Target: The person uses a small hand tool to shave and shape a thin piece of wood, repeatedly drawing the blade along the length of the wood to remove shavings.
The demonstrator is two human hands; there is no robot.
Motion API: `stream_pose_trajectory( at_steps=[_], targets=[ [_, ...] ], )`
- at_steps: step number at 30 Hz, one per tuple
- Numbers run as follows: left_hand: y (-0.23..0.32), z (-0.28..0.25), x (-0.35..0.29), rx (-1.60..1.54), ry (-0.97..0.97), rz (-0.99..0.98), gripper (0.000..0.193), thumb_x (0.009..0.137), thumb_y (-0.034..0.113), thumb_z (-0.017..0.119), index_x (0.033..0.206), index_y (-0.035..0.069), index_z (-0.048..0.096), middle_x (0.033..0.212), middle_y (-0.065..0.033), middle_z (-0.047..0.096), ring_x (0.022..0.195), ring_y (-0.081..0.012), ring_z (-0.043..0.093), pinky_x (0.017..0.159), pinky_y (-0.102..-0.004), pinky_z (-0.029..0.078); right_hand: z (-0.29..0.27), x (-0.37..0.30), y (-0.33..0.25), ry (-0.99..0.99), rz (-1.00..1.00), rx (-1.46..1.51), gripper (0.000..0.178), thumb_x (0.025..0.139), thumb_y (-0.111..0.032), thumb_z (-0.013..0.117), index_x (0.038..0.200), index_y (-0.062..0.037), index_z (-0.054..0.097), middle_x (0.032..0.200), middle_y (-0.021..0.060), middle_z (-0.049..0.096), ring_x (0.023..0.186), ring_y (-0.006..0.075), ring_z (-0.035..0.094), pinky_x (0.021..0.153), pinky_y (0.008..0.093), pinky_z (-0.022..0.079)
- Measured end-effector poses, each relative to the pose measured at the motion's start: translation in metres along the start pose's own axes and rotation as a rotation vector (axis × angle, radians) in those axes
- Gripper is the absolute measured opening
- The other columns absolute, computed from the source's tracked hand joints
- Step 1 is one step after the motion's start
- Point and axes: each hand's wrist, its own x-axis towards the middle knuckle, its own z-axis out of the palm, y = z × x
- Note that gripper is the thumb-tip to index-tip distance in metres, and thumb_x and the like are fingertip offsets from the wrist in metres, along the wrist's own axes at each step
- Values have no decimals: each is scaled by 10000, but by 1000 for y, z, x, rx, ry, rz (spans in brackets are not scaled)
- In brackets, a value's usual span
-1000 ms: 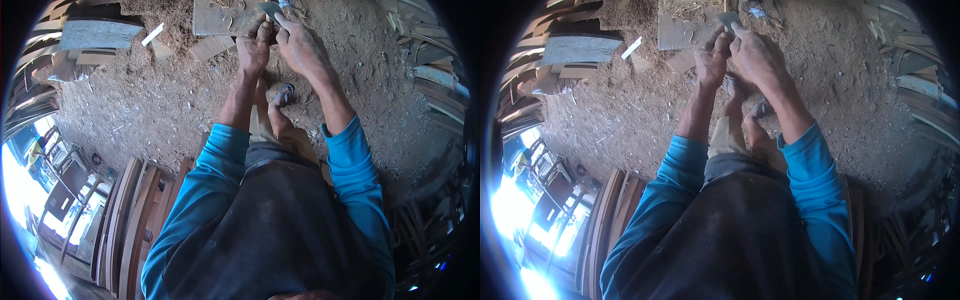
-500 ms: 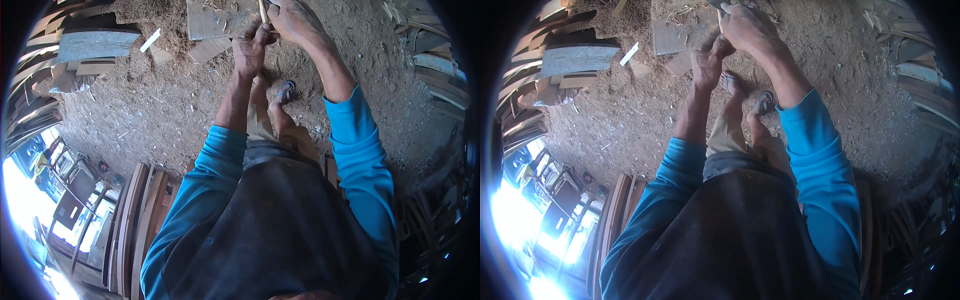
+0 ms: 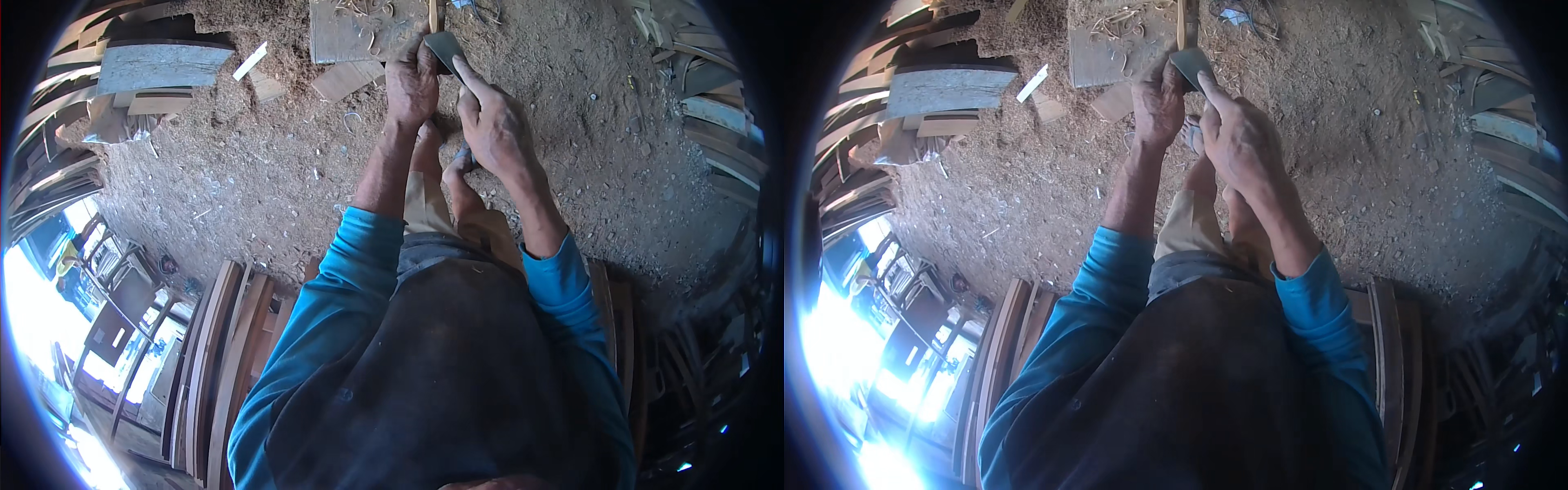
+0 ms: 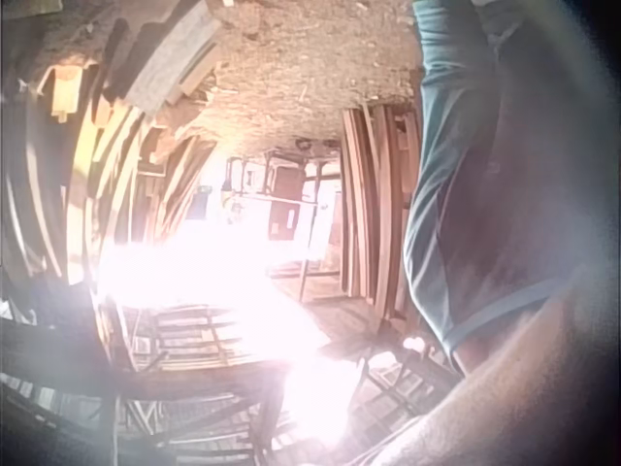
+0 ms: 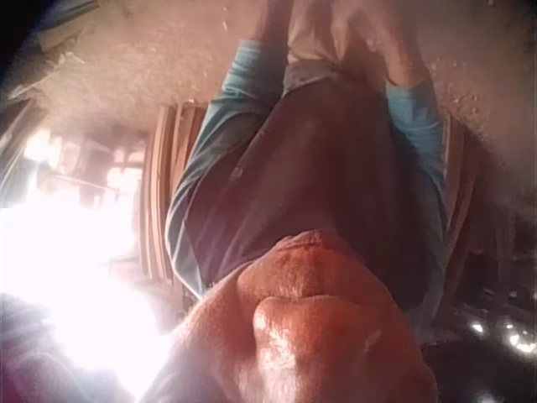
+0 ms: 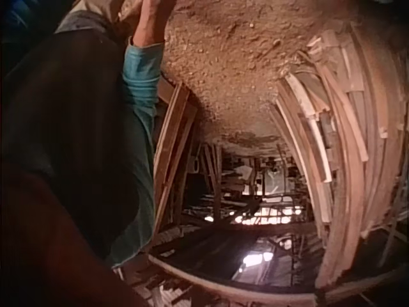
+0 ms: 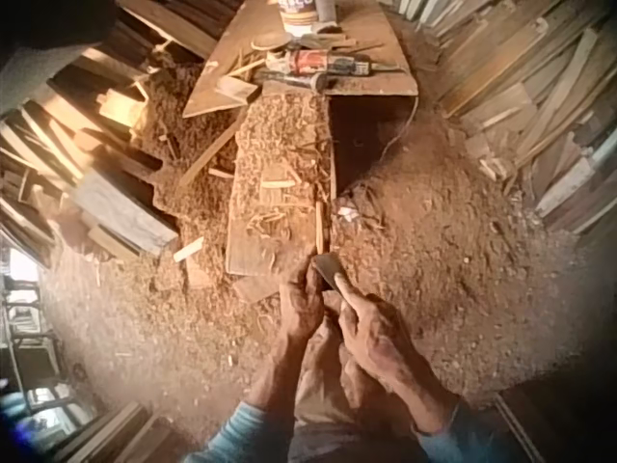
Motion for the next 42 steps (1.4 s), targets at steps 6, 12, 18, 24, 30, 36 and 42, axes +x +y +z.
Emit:
stream_pose_trajectory(
  at_steps=[6, 12, 18, 24, 30, 36, 42],
  targets=[
    [-2, -1, 3, 181, 38, -44, 336, 1107, 252, 509, 1263, -1, 665, 947, -64, 741, 809, -116, 689, 723, -293, 577, 10, 16, -8, -31, 46, -30, 452, 1003, -221, 549, 1439, -109, 584, 905, 258, 707, 864, 403, 714, 807, 490, 569],
    [4, 4, 3, 133, 58, -14, 315, 1100, 258, 528, 1231, 24, 694, 904, -26, 721, 798, -70, 612, 701, -278, 529, 5, 29, -17, -35, 47, -70, 446, 1009, -244, 536, 1427, -97, 586, 876, 240, 719, 851, 416, 716, 817, 509, 566],
    [2, 8, 2, 174, 104, 73, 354, 1096, 232, 533, 1326, -10, 650, 880, -36, 712, 779, -78, 602, 707, -280, 537, 13, 69, -16, 104, 16, -71, 443, 1014, -254, 489, 1391, -54, 606, 976, 242, 736, 942, 415, 721, 882, 488, 577],
    [5, 16, -7, 113, 123, -83, 424, 1095, 234, 529, 1413, -45, 561, 923, -103, 745, 833, -130, 698, 742, -308, 583, 2, 87, -2, 80, -10, -46, 464, 1012, -258, 460, 1393, -34, 602, 1135, 261, 714, 1049, 396, 702, 968, 464, 547],
    [-7, 11, -4, 337, 208, 23, 331, 1085, 201, 511, 1322, -1, 624, 946, -181, 762, 824, -263, 747, 713, -389, 578, -5, 24, -25, -71, 82, -6, 456, 1004, -246, 508, 1408, -56, 598, 1008, 270, 722, 960, 420, 712, 911, 475, 559],
    [-3, 5, -2, 305, 137, -29, 286, 1098, 204, 480, 1199, 20, 675, 878, -91, 736, 754, -154, 695, 667, -331, 553, -9, 18, -21, -119, 67, -36, 448, 1005, -255, 521, 1410, -84, 604, 990, 268, 718, 946, 431, 707, 882, 489, 561],
    [-3, 4, 0, 285, 141, 1, 254, 1076, 189, 517, 1186, 13, 663, 885, -185, 733, 786, -239, 721, 698, -388, 553, 0, 32, -17, -100, 37, -135, 431, 1008, -271, 511, 1383, -92, 624, 986, 259, 724, 957, 421, 711, 886, 495, 566]
  ],
)
